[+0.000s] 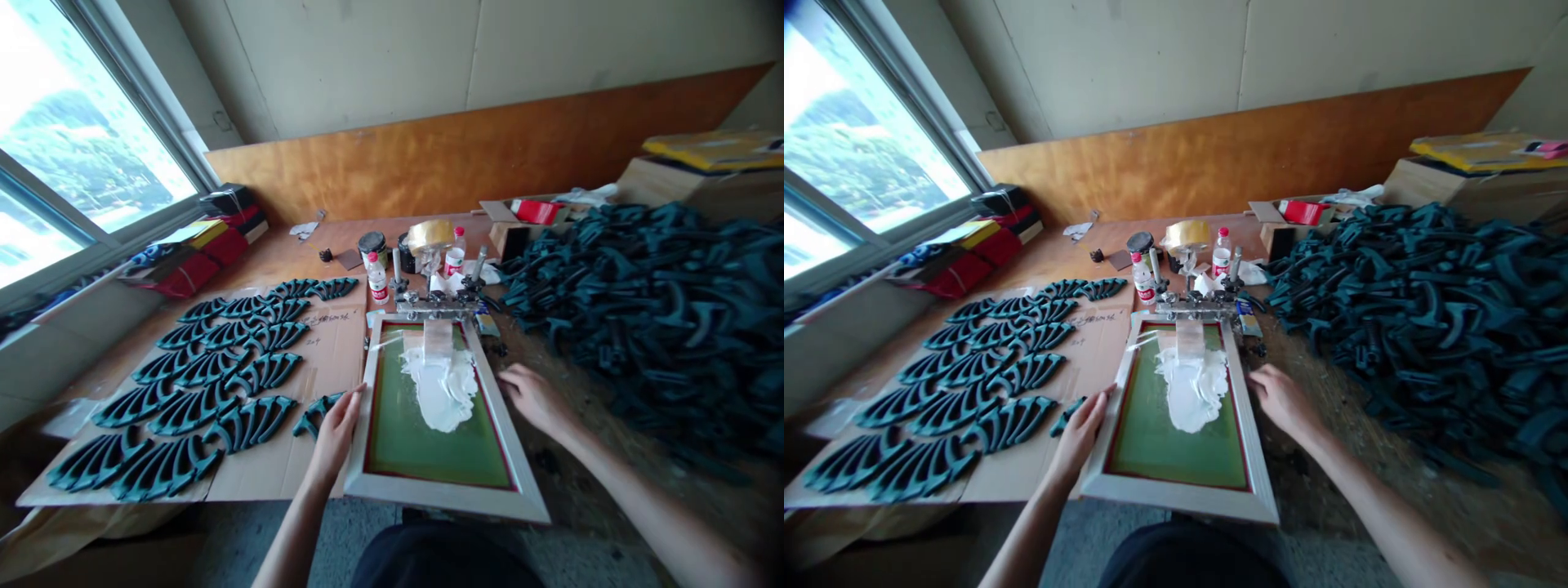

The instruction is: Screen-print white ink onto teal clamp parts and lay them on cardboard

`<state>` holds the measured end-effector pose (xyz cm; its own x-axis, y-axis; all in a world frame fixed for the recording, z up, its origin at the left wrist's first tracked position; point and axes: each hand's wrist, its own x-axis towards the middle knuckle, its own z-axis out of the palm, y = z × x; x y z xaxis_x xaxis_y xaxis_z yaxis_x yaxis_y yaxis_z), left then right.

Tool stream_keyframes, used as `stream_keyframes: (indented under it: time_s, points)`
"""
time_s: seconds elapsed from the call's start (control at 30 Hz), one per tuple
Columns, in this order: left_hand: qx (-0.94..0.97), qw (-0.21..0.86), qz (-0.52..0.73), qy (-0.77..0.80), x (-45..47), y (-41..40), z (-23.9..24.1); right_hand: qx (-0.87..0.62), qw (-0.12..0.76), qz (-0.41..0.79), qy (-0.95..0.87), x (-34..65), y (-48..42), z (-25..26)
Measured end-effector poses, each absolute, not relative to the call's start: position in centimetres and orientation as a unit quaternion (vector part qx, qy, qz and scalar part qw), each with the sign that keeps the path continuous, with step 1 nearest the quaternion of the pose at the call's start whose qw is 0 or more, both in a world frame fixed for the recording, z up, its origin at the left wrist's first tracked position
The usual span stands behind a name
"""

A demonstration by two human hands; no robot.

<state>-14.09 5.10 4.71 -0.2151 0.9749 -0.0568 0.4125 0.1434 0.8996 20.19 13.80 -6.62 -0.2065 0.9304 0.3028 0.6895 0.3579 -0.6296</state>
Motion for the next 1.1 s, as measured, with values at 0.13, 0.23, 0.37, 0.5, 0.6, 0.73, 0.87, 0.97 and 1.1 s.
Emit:
stream_keyframes:
  time_s: [0.13, 0.23, 0.37, 0.5, 0.6, 0.73, 0.87, 0.97, 1.1]
  points:
    - [0.526, 0.332, 0.349, 0.701, -15.5, 5.6, -1.0, -0.513, 0.371, 0.050, -0.773, 17.3, 16.8, -1.4]
    - [0.545, 0.306, 0.318, 0.713, -16.0, 6.1, -2.6, -0.464, 0.317, 0.025, -0.827, 13.3, 17.6, 0.7]
    - [0.539, 0.319, 0.312, 0.714, -16.2, 6.0, -2.3, -0.417, 0.236, 0.058, -0.876, 11.8, 15.3, -0.5]
    - [0.521, 0.336, 0.329, 0.712, -15.9, 5.9, -2.1, -0.272, 0.224, 0.051, -0.934, 14.3, 12.5, -1.5]
    - [0.512, 0.341, 0.335, 0.714, -15.8, 5.9, -2.1, -0.241, 0.212, 0.088, -0.943, 15.3, 12.5, -1.1]
    - [0.501, 0.361, 0.350, 0.704, -15.9, 5.9, -2.0, -0.294, 0.307, 0.038, -0.904, 14.4, 12.2, -2.2]
    - [0.501, 0.381, 0.361, 0.689, -15.9, 5.8, -1.8, -0.230, 0.339, 0.003, -0.912, 14.5, 10.6, -3.5]
    - [0.491, 0.394, 0.373, 0.682, -15.5, 5.7, -0.9, -0.269, 0.307, 0.064, -0.911, 14.6, 11.8, -2.0]
    - [0.469, 0.416, 0.370, 0.685, -14.9, 5.5, 2.7, -0.383, 0.322, 0.083, -0.862, 14.2, 16.5, 1.9]
